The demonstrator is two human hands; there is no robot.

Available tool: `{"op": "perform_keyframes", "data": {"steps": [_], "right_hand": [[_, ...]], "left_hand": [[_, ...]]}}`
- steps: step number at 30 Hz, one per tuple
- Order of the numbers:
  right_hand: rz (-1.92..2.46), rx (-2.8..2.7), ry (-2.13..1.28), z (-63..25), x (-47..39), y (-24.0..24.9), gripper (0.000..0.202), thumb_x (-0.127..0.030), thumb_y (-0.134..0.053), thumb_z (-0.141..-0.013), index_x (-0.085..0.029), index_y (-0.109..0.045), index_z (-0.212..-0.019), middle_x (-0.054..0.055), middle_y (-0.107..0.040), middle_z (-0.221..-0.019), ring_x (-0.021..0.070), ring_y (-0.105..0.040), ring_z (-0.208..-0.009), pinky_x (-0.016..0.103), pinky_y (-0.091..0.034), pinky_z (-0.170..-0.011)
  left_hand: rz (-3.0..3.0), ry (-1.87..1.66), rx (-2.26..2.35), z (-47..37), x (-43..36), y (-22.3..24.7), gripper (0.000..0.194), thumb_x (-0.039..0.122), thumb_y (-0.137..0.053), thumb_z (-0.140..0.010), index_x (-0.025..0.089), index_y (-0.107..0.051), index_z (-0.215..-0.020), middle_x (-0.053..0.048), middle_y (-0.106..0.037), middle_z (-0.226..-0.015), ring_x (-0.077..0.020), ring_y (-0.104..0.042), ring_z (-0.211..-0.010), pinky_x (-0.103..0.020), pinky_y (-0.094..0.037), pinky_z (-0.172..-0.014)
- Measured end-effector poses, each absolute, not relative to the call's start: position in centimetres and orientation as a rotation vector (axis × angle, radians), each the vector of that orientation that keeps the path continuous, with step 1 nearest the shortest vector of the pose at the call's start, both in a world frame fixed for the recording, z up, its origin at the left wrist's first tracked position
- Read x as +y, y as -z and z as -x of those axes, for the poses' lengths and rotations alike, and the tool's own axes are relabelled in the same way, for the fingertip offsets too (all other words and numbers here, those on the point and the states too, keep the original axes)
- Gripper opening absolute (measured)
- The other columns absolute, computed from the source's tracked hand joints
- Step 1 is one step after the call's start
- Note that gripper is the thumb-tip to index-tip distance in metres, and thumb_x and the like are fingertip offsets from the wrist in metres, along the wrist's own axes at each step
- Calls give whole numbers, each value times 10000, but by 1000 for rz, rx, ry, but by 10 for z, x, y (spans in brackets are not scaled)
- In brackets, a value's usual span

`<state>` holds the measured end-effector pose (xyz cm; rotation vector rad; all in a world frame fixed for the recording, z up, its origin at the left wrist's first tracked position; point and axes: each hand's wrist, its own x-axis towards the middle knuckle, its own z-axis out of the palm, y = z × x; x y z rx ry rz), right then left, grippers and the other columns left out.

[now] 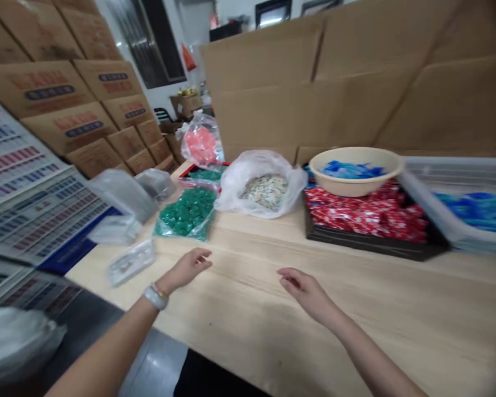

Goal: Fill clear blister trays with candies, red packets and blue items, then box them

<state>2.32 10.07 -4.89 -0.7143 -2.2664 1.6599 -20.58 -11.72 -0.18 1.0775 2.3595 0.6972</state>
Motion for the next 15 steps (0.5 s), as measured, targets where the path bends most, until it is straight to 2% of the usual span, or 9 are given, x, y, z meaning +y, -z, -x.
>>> {"op": "perform_keyframes", "data": {"steps": [4, 8, 10, 12, 15], "right_hand": [[555, -2476, -1628, 43, 104, 49, 272, -357, -524, -694, -170, -631, -860, 7, -595, -616, 139, -511, -542, 267, -397, -529], [182, -2729, -1455, 135, 73, 25, 281, -302, -488, -734, -147, -619, -929, 33, -609, -685, 133, -523, -574, 258, -402, -554], [-75, -2850, -1324, 185, 39, 11, 289, -279, -487, -746, -139, -608, -969, 60, -614, -791, 137, -539, -638, 263, -417, -609], [-341, -2915, -1171, 238, -5, -2, 320, -287, -503, -750, -138, -590, -1020, 85, -595, -912, 150, -548, -734, 275, -421, -688], [-625, -2886, -976, 323, -80, -13, 429, -342, -521, -751, -154, -517, -1136, 101, -537, -1067, 191, -512, -942, 300, -387, -821]], "left_hand": [[-663, -546, 2747, 294, -222, -10, 500, 487, -479, -688, 106, -560, -1001, -116, -606, -1028, -217, -589, -845, -330, -448, -793], [-477, -500, 2924, 361, -294, -19, 571, 453, -480, -692, 79, -488, -1123, -138, -585, -1064, -229, -584, -878, -317, -441, -788], [-400, -491, 2978, 396, -308, -18, 619, 421, -523, -672, 48, -452, -1162, -175, -548, -1112, -256, -558, -944, -332, -419, -825], [-331, -508, 3036, 428, -318, -13, 705, 388, -614, -600, 36, -428, -1182, -206, -469, -1203, -299, -471, -1080, -358, -358, -907], [-158, -846, 3092, 465, -332, -5, 806, 347, -723, -478, 78, -426, -1177, -184, -398, -1269, -319, -316, -1210, -361, -270, -981]]}}
